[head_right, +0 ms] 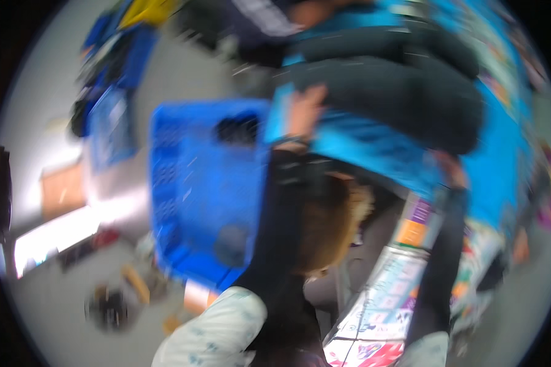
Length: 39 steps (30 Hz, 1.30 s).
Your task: The recorder applies glue to circular shoe component pieces using a handheld glue dispenser and organizes them on a work surface.
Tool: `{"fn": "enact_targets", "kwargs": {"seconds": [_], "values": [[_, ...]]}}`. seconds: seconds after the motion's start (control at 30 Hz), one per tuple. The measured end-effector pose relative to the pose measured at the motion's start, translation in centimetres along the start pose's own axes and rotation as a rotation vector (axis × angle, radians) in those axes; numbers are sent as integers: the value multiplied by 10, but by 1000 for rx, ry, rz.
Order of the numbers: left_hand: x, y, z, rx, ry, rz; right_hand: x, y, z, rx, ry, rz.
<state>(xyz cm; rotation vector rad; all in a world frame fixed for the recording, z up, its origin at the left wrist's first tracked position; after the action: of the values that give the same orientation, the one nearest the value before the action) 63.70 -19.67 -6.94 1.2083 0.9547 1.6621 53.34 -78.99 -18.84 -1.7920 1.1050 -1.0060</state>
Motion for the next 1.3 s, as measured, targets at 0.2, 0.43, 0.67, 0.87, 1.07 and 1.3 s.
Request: {"fn": "enact_targets", "kwargs": {"seconds": [0.2, 0.43, 0.67, 0.87, 1.07, 1.3], "values": [[51, -71, -23, 801, 122, -654, -191, -149, 22, 40, 521, 577], [17, -30, -29, 727, 15, -832, -157, -201, -32, 381, 832, 354], [37, -37, -29, 703, 6, -790, -176, -180, -17, 183, 664, 552], [16, -25, -26, 665, -62, -993, -180, -170, 7, 28, 318, 640], [7, -49, -32, 675, -46, -968, -186, -164, 10, 35, 289, 659], [-4, -47, -37, 653, -105, -957, -184, -167, 9, 40, 269, 710]]}}
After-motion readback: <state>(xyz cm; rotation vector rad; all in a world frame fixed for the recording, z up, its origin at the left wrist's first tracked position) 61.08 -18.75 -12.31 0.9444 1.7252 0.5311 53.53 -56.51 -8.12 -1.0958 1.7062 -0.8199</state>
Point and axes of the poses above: each hand's wrist, its own z-axis towards the middle knuckle, its own x-axis out of the back of the hand, y = z × x, the point moved 9 cm from there along z, towards the middle knuckle, and after that the axes turned 9 degrees about y, right-handed, at the moved point
